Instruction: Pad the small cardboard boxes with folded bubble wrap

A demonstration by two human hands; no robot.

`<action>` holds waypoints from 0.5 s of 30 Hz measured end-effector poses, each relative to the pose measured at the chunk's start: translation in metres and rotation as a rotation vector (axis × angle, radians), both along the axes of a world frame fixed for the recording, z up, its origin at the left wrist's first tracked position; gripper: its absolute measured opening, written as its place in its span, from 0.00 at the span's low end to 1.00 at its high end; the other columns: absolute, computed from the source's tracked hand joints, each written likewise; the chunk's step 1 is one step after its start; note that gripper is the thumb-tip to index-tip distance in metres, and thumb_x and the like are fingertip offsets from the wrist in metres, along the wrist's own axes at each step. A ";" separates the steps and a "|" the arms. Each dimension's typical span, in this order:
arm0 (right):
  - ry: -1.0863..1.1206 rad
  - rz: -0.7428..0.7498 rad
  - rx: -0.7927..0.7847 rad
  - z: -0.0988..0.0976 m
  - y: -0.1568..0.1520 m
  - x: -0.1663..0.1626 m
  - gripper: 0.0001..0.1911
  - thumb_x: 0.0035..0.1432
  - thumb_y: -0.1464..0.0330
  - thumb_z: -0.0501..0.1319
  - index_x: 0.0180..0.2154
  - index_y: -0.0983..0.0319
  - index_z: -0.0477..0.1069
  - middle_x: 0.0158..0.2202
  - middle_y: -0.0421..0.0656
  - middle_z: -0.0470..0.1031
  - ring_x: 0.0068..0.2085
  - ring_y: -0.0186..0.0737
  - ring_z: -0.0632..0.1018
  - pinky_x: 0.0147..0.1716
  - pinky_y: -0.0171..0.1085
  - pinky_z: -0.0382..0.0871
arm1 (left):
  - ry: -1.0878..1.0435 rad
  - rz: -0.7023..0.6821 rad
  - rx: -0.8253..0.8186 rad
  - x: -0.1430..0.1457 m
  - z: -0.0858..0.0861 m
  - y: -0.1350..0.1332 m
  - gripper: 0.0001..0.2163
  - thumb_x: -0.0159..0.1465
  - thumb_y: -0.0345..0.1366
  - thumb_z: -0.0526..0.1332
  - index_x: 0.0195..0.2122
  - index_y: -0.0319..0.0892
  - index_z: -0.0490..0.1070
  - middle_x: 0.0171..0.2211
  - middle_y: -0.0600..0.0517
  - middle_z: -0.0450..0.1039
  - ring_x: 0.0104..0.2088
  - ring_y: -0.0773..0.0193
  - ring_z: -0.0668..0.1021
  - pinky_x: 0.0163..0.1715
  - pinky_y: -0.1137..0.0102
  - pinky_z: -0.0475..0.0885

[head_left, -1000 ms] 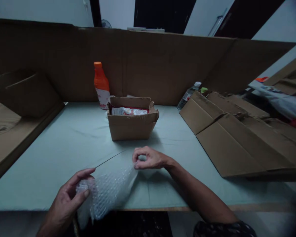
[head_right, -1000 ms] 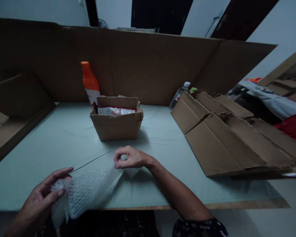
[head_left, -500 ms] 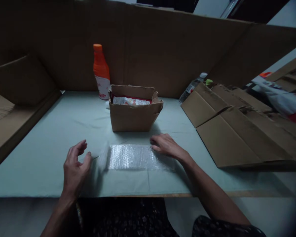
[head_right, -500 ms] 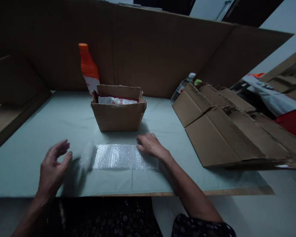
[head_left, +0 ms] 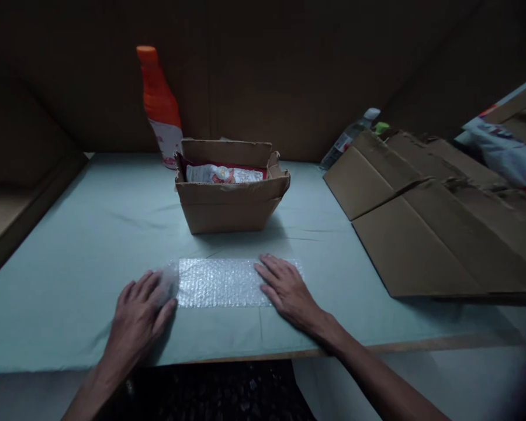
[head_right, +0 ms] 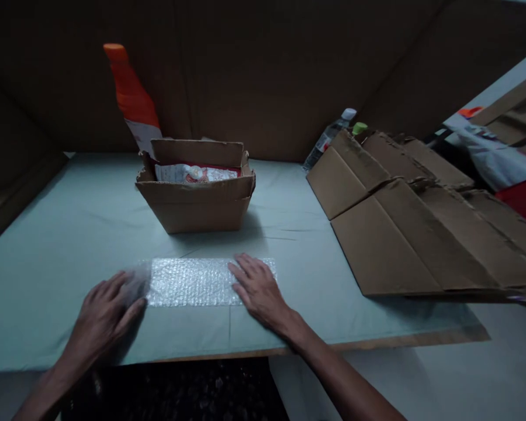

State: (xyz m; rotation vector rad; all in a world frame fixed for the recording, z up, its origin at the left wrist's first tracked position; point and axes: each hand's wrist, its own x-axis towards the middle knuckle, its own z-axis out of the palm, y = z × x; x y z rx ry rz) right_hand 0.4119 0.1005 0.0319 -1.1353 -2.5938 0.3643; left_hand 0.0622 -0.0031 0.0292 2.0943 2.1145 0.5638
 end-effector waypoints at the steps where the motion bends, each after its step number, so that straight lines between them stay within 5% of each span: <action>1: -0.003 -0.073 0.011 -0.001 0.001 0.016 0.22 0.70 0.64 0.53 0.63 0.57 0.66 0.66 0.50 0.67 0.66 0.53 0.67 0.61 0.57 0.63 | -0.041 0.061 0.016 -0.009 0.003 -0.008 0.19 0.66 0.47 0.54 0.49 0.43 0.77 0.56 0.38 0.76 0.58 0.40 0.73 0.58 0.45 0.65; 6: -0.009 -0.389 0.067 -0.001 0.009 0.054 0.24 0.69 0.58 0.52 0.60 0.61 0.68 0.61 0.55 0.71 0.61 0.57 0.71 0.57 0.57 0.66 | -0.316 0.385 0.005 -0.007 0.022 -0.011 0.24 0.63 0.54 0.59 0.54 0.45 0.72 0.51 0.42 0.77 0.51 0.46 0.78 0.54 0.54 0.71; 10: -0.037 -0.414 0.066 0.002 0.019 0.048 0.20 0.65 0.57 0.58 0.52 0.61 0.72 0.60 0.56 0.72 0.60 0.60 0.73 0.55 0.57 0.67 | -0.233 0.312 -0.033 0.022 0.025 0.025 0.34 0.61 0.55 0.59 0.61 0.34 0.66 0.52 0.34 0.75 0.53 0.40 0.76 0.54 0.50 0.69; 15: 0.005 -0.282 0.037 0.009 0.027 0.044 0.10 0.64 0.61 0.57 0.34 0.58 0.73 0.53 0.51 0.77 0.56 0.57 0.76 0.50 0.55 0.70 | -0.138 0.215 -0.172 0.032 0.019 0.039 0.23 0.66 0.37 0.50 0.61 0.37 0.66 0.38 0.40 0.79 0.42 0.47 0.81 0.44 0.58 0.71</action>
